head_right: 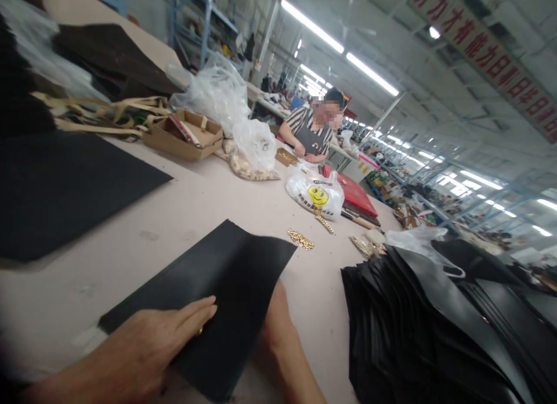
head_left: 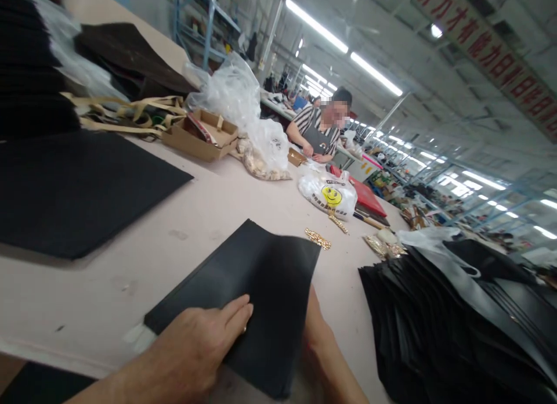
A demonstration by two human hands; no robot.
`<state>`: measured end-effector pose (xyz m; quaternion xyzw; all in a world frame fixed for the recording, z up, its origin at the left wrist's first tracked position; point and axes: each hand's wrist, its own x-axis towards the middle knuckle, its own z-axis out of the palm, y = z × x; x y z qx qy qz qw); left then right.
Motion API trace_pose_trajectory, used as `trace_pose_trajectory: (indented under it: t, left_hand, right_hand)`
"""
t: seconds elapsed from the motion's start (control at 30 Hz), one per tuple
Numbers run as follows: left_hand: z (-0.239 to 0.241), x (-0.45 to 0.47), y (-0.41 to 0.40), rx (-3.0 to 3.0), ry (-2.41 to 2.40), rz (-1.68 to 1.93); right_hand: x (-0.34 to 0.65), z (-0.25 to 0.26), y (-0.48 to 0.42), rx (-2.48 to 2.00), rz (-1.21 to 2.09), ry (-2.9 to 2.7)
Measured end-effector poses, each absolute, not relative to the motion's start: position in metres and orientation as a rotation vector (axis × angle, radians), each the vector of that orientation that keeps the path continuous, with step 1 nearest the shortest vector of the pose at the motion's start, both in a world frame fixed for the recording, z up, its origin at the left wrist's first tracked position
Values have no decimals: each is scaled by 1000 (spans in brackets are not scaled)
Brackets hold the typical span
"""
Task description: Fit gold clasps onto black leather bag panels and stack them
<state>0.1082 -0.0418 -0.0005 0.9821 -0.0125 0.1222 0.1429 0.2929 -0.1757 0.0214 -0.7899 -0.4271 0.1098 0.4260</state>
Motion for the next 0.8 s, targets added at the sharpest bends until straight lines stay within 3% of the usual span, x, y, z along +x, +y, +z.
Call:
trace_pose_trajectory:
  t: [0.27, 0.6, 0.8]
  left_hand:
    - [-16, 106, -49, 2784, -2, 103]
    - [-44, 101, -47, 2639, -37, 303]
    - [-32, 101, -48, 2652, -59, 581]
  right_hand:
    - [414, 6, -204, -2527, -218, -957]
    - [457, 11, -165, -2981, -205, -1027]
    - [459, 17, -151, -3110, -173, -995]
